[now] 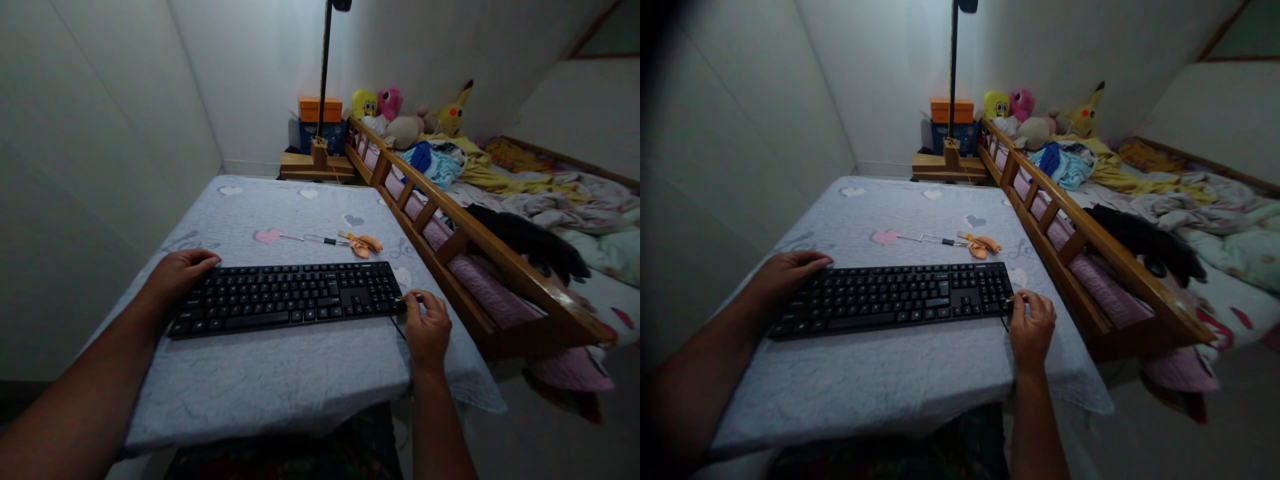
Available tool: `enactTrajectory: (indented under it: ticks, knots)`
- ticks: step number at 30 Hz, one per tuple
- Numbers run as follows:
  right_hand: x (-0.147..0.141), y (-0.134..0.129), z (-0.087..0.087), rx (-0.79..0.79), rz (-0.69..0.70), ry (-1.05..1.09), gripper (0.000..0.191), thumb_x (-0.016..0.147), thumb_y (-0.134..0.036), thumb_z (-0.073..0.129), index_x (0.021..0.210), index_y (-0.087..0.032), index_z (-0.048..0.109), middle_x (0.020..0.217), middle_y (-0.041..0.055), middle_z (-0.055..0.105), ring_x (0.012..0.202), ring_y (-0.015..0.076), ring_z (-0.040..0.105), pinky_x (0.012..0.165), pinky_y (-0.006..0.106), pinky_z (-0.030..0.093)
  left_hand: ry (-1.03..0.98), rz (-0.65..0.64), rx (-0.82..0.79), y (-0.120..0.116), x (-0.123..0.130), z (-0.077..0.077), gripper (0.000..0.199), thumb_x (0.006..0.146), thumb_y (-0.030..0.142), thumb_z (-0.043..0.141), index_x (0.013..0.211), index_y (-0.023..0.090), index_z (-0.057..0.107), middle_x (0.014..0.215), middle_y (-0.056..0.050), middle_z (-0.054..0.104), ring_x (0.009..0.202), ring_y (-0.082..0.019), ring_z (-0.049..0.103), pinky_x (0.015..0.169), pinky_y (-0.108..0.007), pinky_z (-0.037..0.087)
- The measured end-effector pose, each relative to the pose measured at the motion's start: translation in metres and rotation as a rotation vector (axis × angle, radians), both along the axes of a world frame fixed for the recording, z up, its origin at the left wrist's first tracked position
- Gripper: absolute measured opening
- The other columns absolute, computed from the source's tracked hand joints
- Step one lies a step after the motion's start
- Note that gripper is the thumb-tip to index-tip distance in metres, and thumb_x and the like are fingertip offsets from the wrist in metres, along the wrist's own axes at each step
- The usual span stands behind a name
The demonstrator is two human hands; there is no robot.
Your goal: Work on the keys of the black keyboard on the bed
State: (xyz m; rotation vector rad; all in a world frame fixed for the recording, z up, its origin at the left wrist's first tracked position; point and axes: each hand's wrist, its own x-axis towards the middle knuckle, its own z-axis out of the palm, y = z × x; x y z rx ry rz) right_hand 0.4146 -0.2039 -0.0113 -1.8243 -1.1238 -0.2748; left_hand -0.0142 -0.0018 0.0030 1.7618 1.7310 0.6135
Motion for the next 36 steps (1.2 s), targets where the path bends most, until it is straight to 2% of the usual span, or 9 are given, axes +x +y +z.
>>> enactTrajectory:
  ticks: [11, 19, 22, 36]
  knots:
    - [-0.005, 0.001, 0.002, -0.011, 0.137, -0.019, 0.019, 0.089, -0.033, 0.057, 0.081, -0.020, 0.068, 0.081, 0.0040, 0.067, 0.083, 0.0215, 0.061, 0.084, 0.037, 0.044, 0.000, 0.005, 0.006, 0.002, -0.001, -0.002, 0.047, 0.072, 0.057, 0.059, 0.094, 0.017, 0.072, 0.081, -0.003, 0.073, 0.076, -0.022, 0.064, 0.069, -0.030, 0.045]
    - [-0.002, 0.000, 0.001, 0.014, 0.023, -0.001, 0.020, 0.088, -0.033, 0.056, 0.081, -0.019, 0.069, 0.081, 0.0056, 0.067, 0.084, 0.0232, 0.061, 0.085, 0.038, 0.044, -0.033, 0.030, -0.027, 0.000, 0.000, -0.002, 0.048, 0.072, 0.058, 0.061, 0.094, 0.017, 0.071, 0.075, -0.001, 0.071, 0.069, -0.020, 0.063, 0.063, -0.028, 0.045]
    - [0.000, 0.000, 0.001, 0.012, -0.005, -0.002, 0.019, 0.087, -0.032, 0.056, 0.082, -0.019, 0.069, 0.081, 0.0058, 0.067, 0.083, 0.0232, 0.060, 0.085, 0.037, 0.045, -0.019, 0.009, -0.015, 0.000, 0.000, -0.001, 0.046, 0.072, 0.057, 0.060, 0.093, 0.018, 0.072, 0.077, -0.001, 0.072, 0.072, -0.021, 0.064, 0.065, -0.029, 0.045]
    - [-0.002, -0.010, 0.002, -0.025, -0.004, -0.008, 0.018, 0.088, -0.031, 0.054, 0.081, -0.020, 0.066, 0.081, 0.0054, 0.067, 0.085, 0.0236, 0.059, 0.085, 0.037, 0.043, 0.008, -0.013, 0.002, -0.001, 0.002, 0.003, 0.047, 0.071, 0.057, 0.059, 0.091, 0.017, 0.073, 0.080, -0.004, 0.074, 0.077, -0.023, 0.066, 0.068, -0.030, 0.047]
